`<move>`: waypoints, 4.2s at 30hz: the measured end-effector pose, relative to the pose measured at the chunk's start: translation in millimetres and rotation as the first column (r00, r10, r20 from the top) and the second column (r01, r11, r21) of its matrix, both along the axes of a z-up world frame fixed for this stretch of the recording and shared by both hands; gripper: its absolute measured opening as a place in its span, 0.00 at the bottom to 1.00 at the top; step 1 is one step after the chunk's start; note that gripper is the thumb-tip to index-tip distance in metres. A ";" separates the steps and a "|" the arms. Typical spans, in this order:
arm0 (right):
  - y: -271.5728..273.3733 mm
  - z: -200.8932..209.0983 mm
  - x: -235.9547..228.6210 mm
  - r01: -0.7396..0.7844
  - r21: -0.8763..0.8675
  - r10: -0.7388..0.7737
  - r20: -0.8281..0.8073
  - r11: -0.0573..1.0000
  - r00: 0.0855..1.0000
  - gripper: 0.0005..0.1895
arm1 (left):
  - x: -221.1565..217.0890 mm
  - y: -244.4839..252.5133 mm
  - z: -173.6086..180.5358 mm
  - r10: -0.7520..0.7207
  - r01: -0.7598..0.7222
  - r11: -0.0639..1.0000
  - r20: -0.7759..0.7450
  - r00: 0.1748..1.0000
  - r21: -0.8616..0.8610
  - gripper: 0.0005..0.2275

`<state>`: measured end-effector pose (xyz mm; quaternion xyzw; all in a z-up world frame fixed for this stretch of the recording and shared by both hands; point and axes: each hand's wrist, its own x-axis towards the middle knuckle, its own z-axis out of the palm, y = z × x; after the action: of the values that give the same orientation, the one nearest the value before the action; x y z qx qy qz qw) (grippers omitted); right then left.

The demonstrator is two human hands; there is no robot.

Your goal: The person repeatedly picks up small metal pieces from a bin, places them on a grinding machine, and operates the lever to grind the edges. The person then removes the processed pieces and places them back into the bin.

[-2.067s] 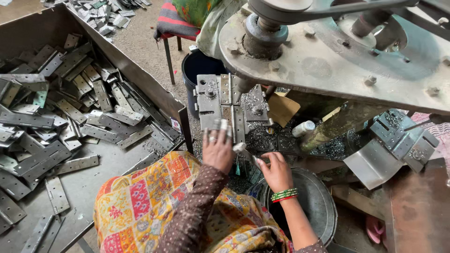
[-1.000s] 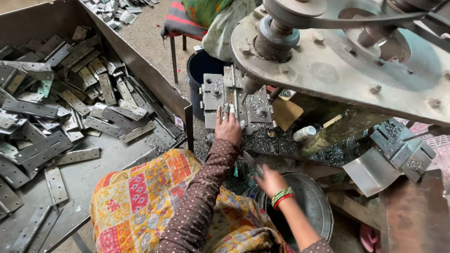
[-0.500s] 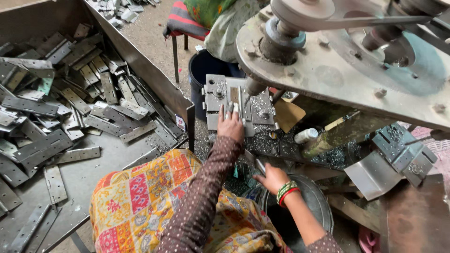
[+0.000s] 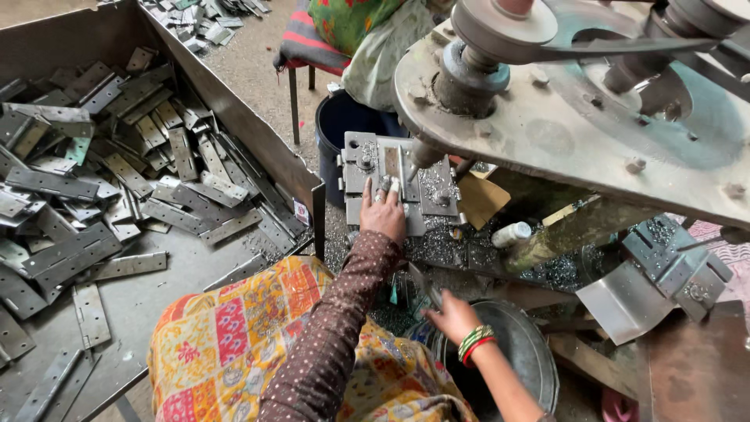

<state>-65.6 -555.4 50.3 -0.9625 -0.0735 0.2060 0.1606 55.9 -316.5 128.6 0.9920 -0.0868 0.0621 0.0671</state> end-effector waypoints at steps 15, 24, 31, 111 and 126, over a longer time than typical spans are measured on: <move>3.2 -10.9 -23.9 0.046 0.093 -0.050 0.042 0.995 0.998 0.26 | 30.4 5.4 -5.7 0.039 -0.039 0.999 -0.006 0.999 -0.008 0.11; 3.2 9.3 -2.8 -0.038 -0.052 0.042 0.067 0.998 0.997 0.29 | 28.9 9.5 -7.4 0.025 -0.023 0.998 -0.032 0.999 0.061 0.11; 9.9 -44.3 -33.4 0.058 0.001 -0.057 0.137 0.998 0.989 0.21 | 31.8 12.9 11.9 0.042 -0.037 0.998 -0.120 0.992 0.041 0.12; 6.9 2.4 -6.7 0.027 -0.002 -0.027 0.008 1.000 1.000 0.30 | -53.1 -5.8 0.5 -0.018 0.019 0.996 -0.015 1.000 0.092 0.15; 8.8 -35.7 -41.6 0.081 0.056 -0.086 0.099 0.995 0.991 0.23 | -37.2 -7.9 -25.3 0.011 -0.014 0.996 0.035 0.999 0.093 0.15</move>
<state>-107.3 -546.5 14.6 -0.9694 -0.0465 0.1479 0.1901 18.7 -324.5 103.2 0.9934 -0.0845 0.0752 0.0187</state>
